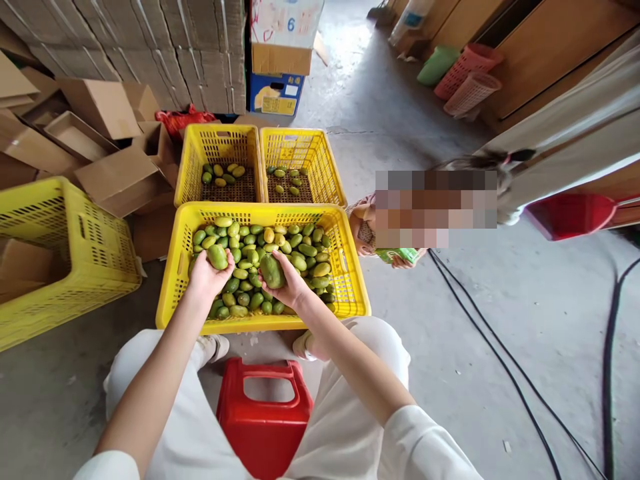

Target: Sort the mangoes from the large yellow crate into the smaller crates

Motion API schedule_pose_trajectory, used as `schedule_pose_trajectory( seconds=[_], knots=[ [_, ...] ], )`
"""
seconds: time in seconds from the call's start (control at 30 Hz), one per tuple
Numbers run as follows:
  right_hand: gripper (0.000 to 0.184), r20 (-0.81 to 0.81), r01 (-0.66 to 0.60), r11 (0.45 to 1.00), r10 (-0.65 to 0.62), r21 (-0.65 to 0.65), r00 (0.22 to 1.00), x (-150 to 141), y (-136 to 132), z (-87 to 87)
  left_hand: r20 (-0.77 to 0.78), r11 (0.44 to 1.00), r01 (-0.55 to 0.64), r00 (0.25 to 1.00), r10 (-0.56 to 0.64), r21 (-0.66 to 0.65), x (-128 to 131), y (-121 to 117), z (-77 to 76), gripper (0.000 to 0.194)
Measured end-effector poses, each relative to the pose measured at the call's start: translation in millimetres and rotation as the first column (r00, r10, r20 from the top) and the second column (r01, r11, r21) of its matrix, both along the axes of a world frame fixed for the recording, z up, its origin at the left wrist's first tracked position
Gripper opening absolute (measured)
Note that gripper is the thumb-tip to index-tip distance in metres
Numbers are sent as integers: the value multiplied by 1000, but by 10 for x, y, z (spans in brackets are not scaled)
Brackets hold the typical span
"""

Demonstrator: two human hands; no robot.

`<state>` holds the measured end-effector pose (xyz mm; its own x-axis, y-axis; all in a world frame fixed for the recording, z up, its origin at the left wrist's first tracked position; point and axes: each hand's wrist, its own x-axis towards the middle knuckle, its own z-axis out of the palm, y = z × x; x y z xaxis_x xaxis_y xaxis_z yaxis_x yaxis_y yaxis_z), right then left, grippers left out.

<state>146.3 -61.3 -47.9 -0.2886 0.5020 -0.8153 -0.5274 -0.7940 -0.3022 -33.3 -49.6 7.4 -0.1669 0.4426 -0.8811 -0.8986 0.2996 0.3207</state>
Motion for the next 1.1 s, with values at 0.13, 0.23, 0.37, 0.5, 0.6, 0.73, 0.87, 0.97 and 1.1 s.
schedule_pose_trajectory(
  seconds=[0.13, 0.23, 0.37, 0.5, 0.6, 0.73, 0.87, 0.97, 1.1],
  knots=[
    [44, -12, -62, 997, 63, 38, 998, 7, 7, -15, -19, 998, 41, 999, -40, 51, 0, -15, 27, 27],
    [41, -62, -100, 993, 104, 62, 993, 4, 4, -107, -50, 998, 60, 997, -58, 36, 5, -23, 25, 13],
    [26, -152, -57, 998, 55, -10, 987, 4, 2, -262, -72, 997, 81, 994, -80, 12, 17, -22, 44, 13],
    [24, -177, -24, 999, 20, -23, 984, 11, -11, -283, -106, 997, 69, 992, -71, -19, 29, 6, 81, 27],
    [26, -96, -25, 999, 22, -36, 995, 8, -20, -221, -86, 999, 27, 996, -31, -46, 21, 25, 81, 24],
    [36, -88, -56, 998, 54, -19, 995, -3, -16, -182, -60, 1000, 16, 998, -16, 0, -19, 17, 59, 24],
    [39, -223, -68, 997, 60, -27, 973, -30, -12, -207, 28, 978, 48, 998, -55, 201, -52, -10, 84, 42],
    [38, -250, -54, 998, 45, -32, 967, -61, -13, -202, 77, 933, 26, 995, -58, 359, -46, -32, 150, 51],
    [40, -268, -79, 997, 76, -1, 960, -63, -21, -174, 59, 863, -1, 998, -34, 505, -6, -67, 238, 58]
  ],
)
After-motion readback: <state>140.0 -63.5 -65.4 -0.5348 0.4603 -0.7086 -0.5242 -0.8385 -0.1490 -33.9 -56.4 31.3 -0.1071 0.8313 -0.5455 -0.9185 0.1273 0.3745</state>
